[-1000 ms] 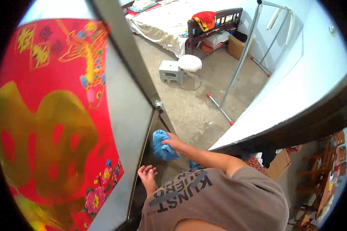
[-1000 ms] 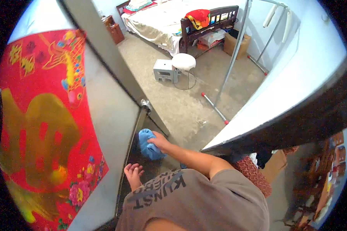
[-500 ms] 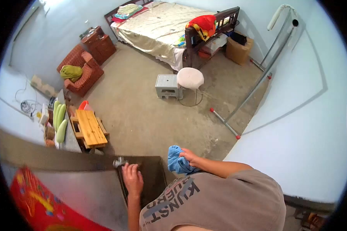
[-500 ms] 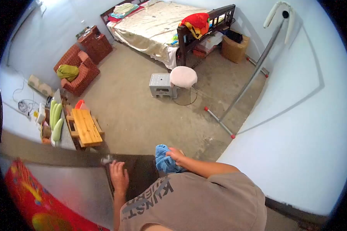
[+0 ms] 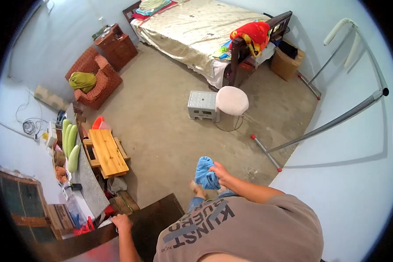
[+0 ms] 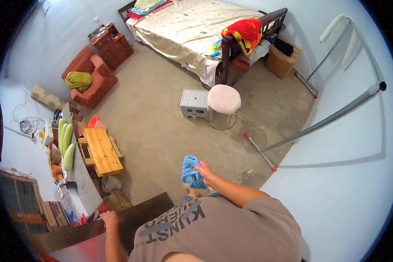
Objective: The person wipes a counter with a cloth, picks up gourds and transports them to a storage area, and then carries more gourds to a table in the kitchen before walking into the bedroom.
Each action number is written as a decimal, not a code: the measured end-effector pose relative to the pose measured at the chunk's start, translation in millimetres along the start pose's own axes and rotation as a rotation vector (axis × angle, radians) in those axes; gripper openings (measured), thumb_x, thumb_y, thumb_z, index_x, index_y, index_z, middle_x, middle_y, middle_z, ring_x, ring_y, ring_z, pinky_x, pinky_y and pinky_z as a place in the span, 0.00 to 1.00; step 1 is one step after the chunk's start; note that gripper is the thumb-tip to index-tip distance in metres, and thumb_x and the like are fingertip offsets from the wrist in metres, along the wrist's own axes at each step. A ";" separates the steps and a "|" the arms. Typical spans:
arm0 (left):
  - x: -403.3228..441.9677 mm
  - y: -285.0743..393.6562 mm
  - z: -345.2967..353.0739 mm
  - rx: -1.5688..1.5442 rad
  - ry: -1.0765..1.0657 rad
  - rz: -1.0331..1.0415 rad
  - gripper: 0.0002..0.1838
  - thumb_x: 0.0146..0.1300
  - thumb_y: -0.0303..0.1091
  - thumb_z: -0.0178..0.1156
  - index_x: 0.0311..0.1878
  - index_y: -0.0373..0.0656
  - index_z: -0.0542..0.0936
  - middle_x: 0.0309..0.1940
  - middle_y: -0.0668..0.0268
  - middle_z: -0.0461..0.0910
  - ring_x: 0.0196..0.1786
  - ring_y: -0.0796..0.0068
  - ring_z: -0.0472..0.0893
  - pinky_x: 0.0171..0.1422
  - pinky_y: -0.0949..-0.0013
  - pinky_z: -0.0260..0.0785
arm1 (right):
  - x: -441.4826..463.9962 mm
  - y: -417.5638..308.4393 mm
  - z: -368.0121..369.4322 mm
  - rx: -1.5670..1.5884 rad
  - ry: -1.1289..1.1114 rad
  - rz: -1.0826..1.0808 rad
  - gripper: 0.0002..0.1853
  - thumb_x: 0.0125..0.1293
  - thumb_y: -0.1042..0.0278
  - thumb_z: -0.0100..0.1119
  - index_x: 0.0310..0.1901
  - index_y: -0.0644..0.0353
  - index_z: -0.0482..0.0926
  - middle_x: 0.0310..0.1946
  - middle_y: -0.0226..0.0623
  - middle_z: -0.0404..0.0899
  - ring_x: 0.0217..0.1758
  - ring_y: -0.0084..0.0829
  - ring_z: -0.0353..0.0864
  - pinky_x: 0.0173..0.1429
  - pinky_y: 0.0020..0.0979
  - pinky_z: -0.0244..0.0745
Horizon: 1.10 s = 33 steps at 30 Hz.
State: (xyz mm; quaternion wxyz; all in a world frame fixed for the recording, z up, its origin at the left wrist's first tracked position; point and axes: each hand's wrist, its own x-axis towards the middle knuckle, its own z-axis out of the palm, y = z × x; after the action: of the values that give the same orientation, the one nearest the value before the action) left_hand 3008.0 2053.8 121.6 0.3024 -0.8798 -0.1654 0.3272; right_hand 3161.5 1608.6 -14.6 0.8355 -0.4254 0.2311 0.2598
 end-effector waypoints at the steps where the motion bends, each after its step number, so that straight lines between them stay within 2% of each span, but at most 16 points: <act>1: 8.5 -10.1 5.5 -0.017 -0.099 -0.034 0.14 0.55 0.43 0.54 0.39 0.50 0.82 0.43 0.63 0.80 0.48 0.60 0.77 0.50 0.56 0.61 | 4.4 2.8 4.7 0.011 0.025 0.006 0.19 0.47 0.78 0.50 0.44 0.63 0.73 0.34 0.31 0.74 0.37 0.26 0.72 0.41 0.28 0.70; 5: 52.4 -36.3 29.3 -0.197 -0.236 -0.097 0.17 0.56 0.46 0.53 0.41 0.47 0.82 0.45 0.61 0.80 0.48 0.61 0.79 0.46 0.54 0.67 | 33.4 -0.8 20.3 -0.141 0.020 -0.055 0.16 0.47 0.78 0.50 0.42 0.61 0.74 0.32 0.31 0.74 0.36 0.26 0.72 0.41 0.29 0.70; 7: 56.9 -44.5 39.9 -0.280 -0.143 -0.066 0.18 0.57 0.48 0.52 0.41 0.46 0.81 0.42 0.62 0.80 0.46 0.62 0.79 0.47 0.54 0.67 | 41.3 -1.4 31.9 -0.214 0.205 -0.055 0.13 0.48 0.77 0.51 0.39 0.58 0.74 0.32 0.31 0.73 0.35 0.27 0.72 0.41 0.30 0.71; 9: 52.5 -52.0 45.2 -0.402 -0.080 -0.084 0.16 0.55 0.47 0.54 0.41 0.49 0.79 0.38 0.62 0.81 0.43 0.59 0.79 0.46 0.53 0.66 | 79.4 12.0 15.5 -0.002 0.031 0.065 0.12 0.47 0.77 0.54 0.36 0.57 0.73 0.31 0.30 0.72 0.39 0.29 0.72 0.46 0.32 0.70; 10: 51.7 -56.4 59.9 -0.346 -0.050 -0.053 0.13 0.53 0.43 0.55 0.39 0.49 0.80 0.39 0.63 0.80 0.42 0.61 0.79 0.45 0.54 0.67 | 57.1 -14.5 53.5 -0.017 0.053 0.037 0.10 0.47 0.76 0.55 0.34 0.57 0.72 0.32 0.32 0.72 0.39 0.31 0.72 0.45 0.32 0.70; 12: 54.9 -62.7 85.6 -0.407 -0.038 -0.095 0.09 0.54 0.35 0.54 0.36 0.48 0.81 0.40 0.64 0.77 0.47 0.62 0.78 0.44 0.56 0.69 | 87.0 3.4 41.4 -0.404 -0.098 -0.296 0.08 0.49 0.75 0.56 0.33 0.59 0.72 0.32 0.33 0.71 0.38 0.32 0.73 0.44 0.32 0.70; 14: 52.0 -71.9 86.1 -0.394 -0.143 -0.145 0.10 0.55 0.35 0.53 0.39 0.49 0.81 0.43 0.65 0.76 0.49 0.61 0.76 0.46 0.50 0.67 | 109.6 9.4 81.1 -0.431 -0.203 -0.129 0.07 0.50 0.74 0.55 0.33 0.60 0.73 0.32 0.33 0.71 0.38 0.31 0.73 0.44 0.32 0.69; 15: 53.2 -77.1 88.3 -0.415 -0.174 -0.196 0.12 0.58 0.37 0.49 0.40 0.50 0.79 0.42 0.63 0.76 0.46 0.62 0.77 0.48 0.52 0.65 | 110.8 7.2 100.7 -0.399 -0.190 -0.040 0.07 0.51 0.73 0.54 0.33 0.61 0.73 0.32 0.33 0.71 0.38 0.31 0.73 0.45 0.31 0.69; 16: 58.3 -82.4 96.5 -0.422 -0.257 -0.207 0.13 0.59 0.40 0.50 0.44 0.50 0.79 0.45 0.63 0.75 0.48 0.62 0.75 0.49 0.52 0.63 | 110.8 2.6 120.2 -0.365 -0.162 0.037 0.06 0.52 0.73 0.53 0.33 0.61 0.73 0.32 0.33 0.71 0.38 0.30 0.73 0.45 0.30 0.68; 17: 60.8 -88.5 102.2 -0.443 -0.234 -0.209 0.14 0.59 0.42 0.51 0.44 0.50 0.78 0.46 0.63 0.75 0.48 0.61 0.75 0.49 0.51 0.63 | 111.9 -3.8 137.4 -0.326 -0.119 0.101 0.06 0.53 0.72 0.53 0.33 0.62 0.73 0.32 0.33 0.72 0.38 0.29 0.73 0.45 0.30 0.68; 19: 60.6 -95.1 107.3 -0.484 -0.224 -0.210 0.14 0.58 0.43 0.52 0.45 0.50 0.78 0.47 0.63 0.74 0.48 0.60 0.75 0.49 0.51 0.63 | 108.1 -4.1 194.6 -0.368 -0.157 0.113 0.08 0.54 0.72 0.51 0.36 0.63 0.73 0.34 0.33 0.72 0.39 0.28 0.73 0.45 0.30 0.68; 21: 73.1 -85.9 75.0 -0.649 -0.199 -0.251 0.16 0.57 0.44 0.54 0.45 0.48 0.79 0.46 0.62 0.76 0.53 0.59 0.73 0.53 0.50 0.64 | 150.9 -12.9 209.0 -0.391 -0.220 0.185 0.14 0.53 0.73 0.48 0.43 0.65 0.73 0.39 0.35 0.74 0.41 0.29 0.73 0.47 0.30 0.69; 22: 76.9 -79.8 71.2 -0.658 -0.209 -0.261 0.16 0.57 0.44 0.54 0.45 0.48 0.79 0.46 0.62 0.76 0.53 0.59 0.73 0.53 0.50 0.64 | 161.8 -10.9 215.4 -0.402 -0.228 0.193 0.14 0.53 0.73 0.48 0.43 0.65 0.73 0.39 0.35 0.74 0.41 0.29 0.73 0.47 0.30 0.69; 24: 87.9 -69.1 61.3 -1.002 -0.281 -0.272 0.16 0.57 0.46 0.55 0.45 0.50 0.78 0.46 0.61 0.76 0.51 0.59 0.74 0.53 0.55 0.66 | 184.5 -12.9 237.8 -0.362 -0.361 0.236 0.17 0.53 0.74 0.47 0.46 0.65 0.72 0.39 0.35 0.75 0.42 0.31 0.74 0.50 0.32 0.69; 29: 142.1 -14.5 73.7 -1.462 -0.119 -0.247 0.16 0.58 0.42 0.54 0.47 0.48 0.77 0.45 0.60 0.77 0.50 0.59 0.75 0.53 0.59 0.67 | 243.8 -5.6 293.8 -0.527 -0.471 0.293 0.24 0.49 0.74 0.47 0.52 0.66 0.68 0.43 0.39 0.74 0.44 0.33 0.74 0.51 0.34 0.70; 33: 195.2 13.3 27.5 -1.747 -0.003 -0.183 0.18 0.58 0.41 0.54 0.49 0.44 0.75 0.45 0.58 0.77 0.50 0.61 0.75 0.54 0.60 0.67 | 269.1 -13.9 365.7 -0.648 -0.587 0.416 0.26 0.48 0.74 0.47 0.53 0.65 0.67 0.44 0.41 0.74 0.47 0.34 0.74 0.53 0.35 0.70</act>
State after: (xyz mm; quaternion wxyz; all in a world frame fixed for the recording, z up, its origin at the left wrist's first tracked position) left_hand 3133.4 2150.8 3.6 -0.4542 -0.7797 -0.4270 0.0592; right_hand 3434.7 1969.4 24.5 0.6202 -0.5174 -0.0273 0.5890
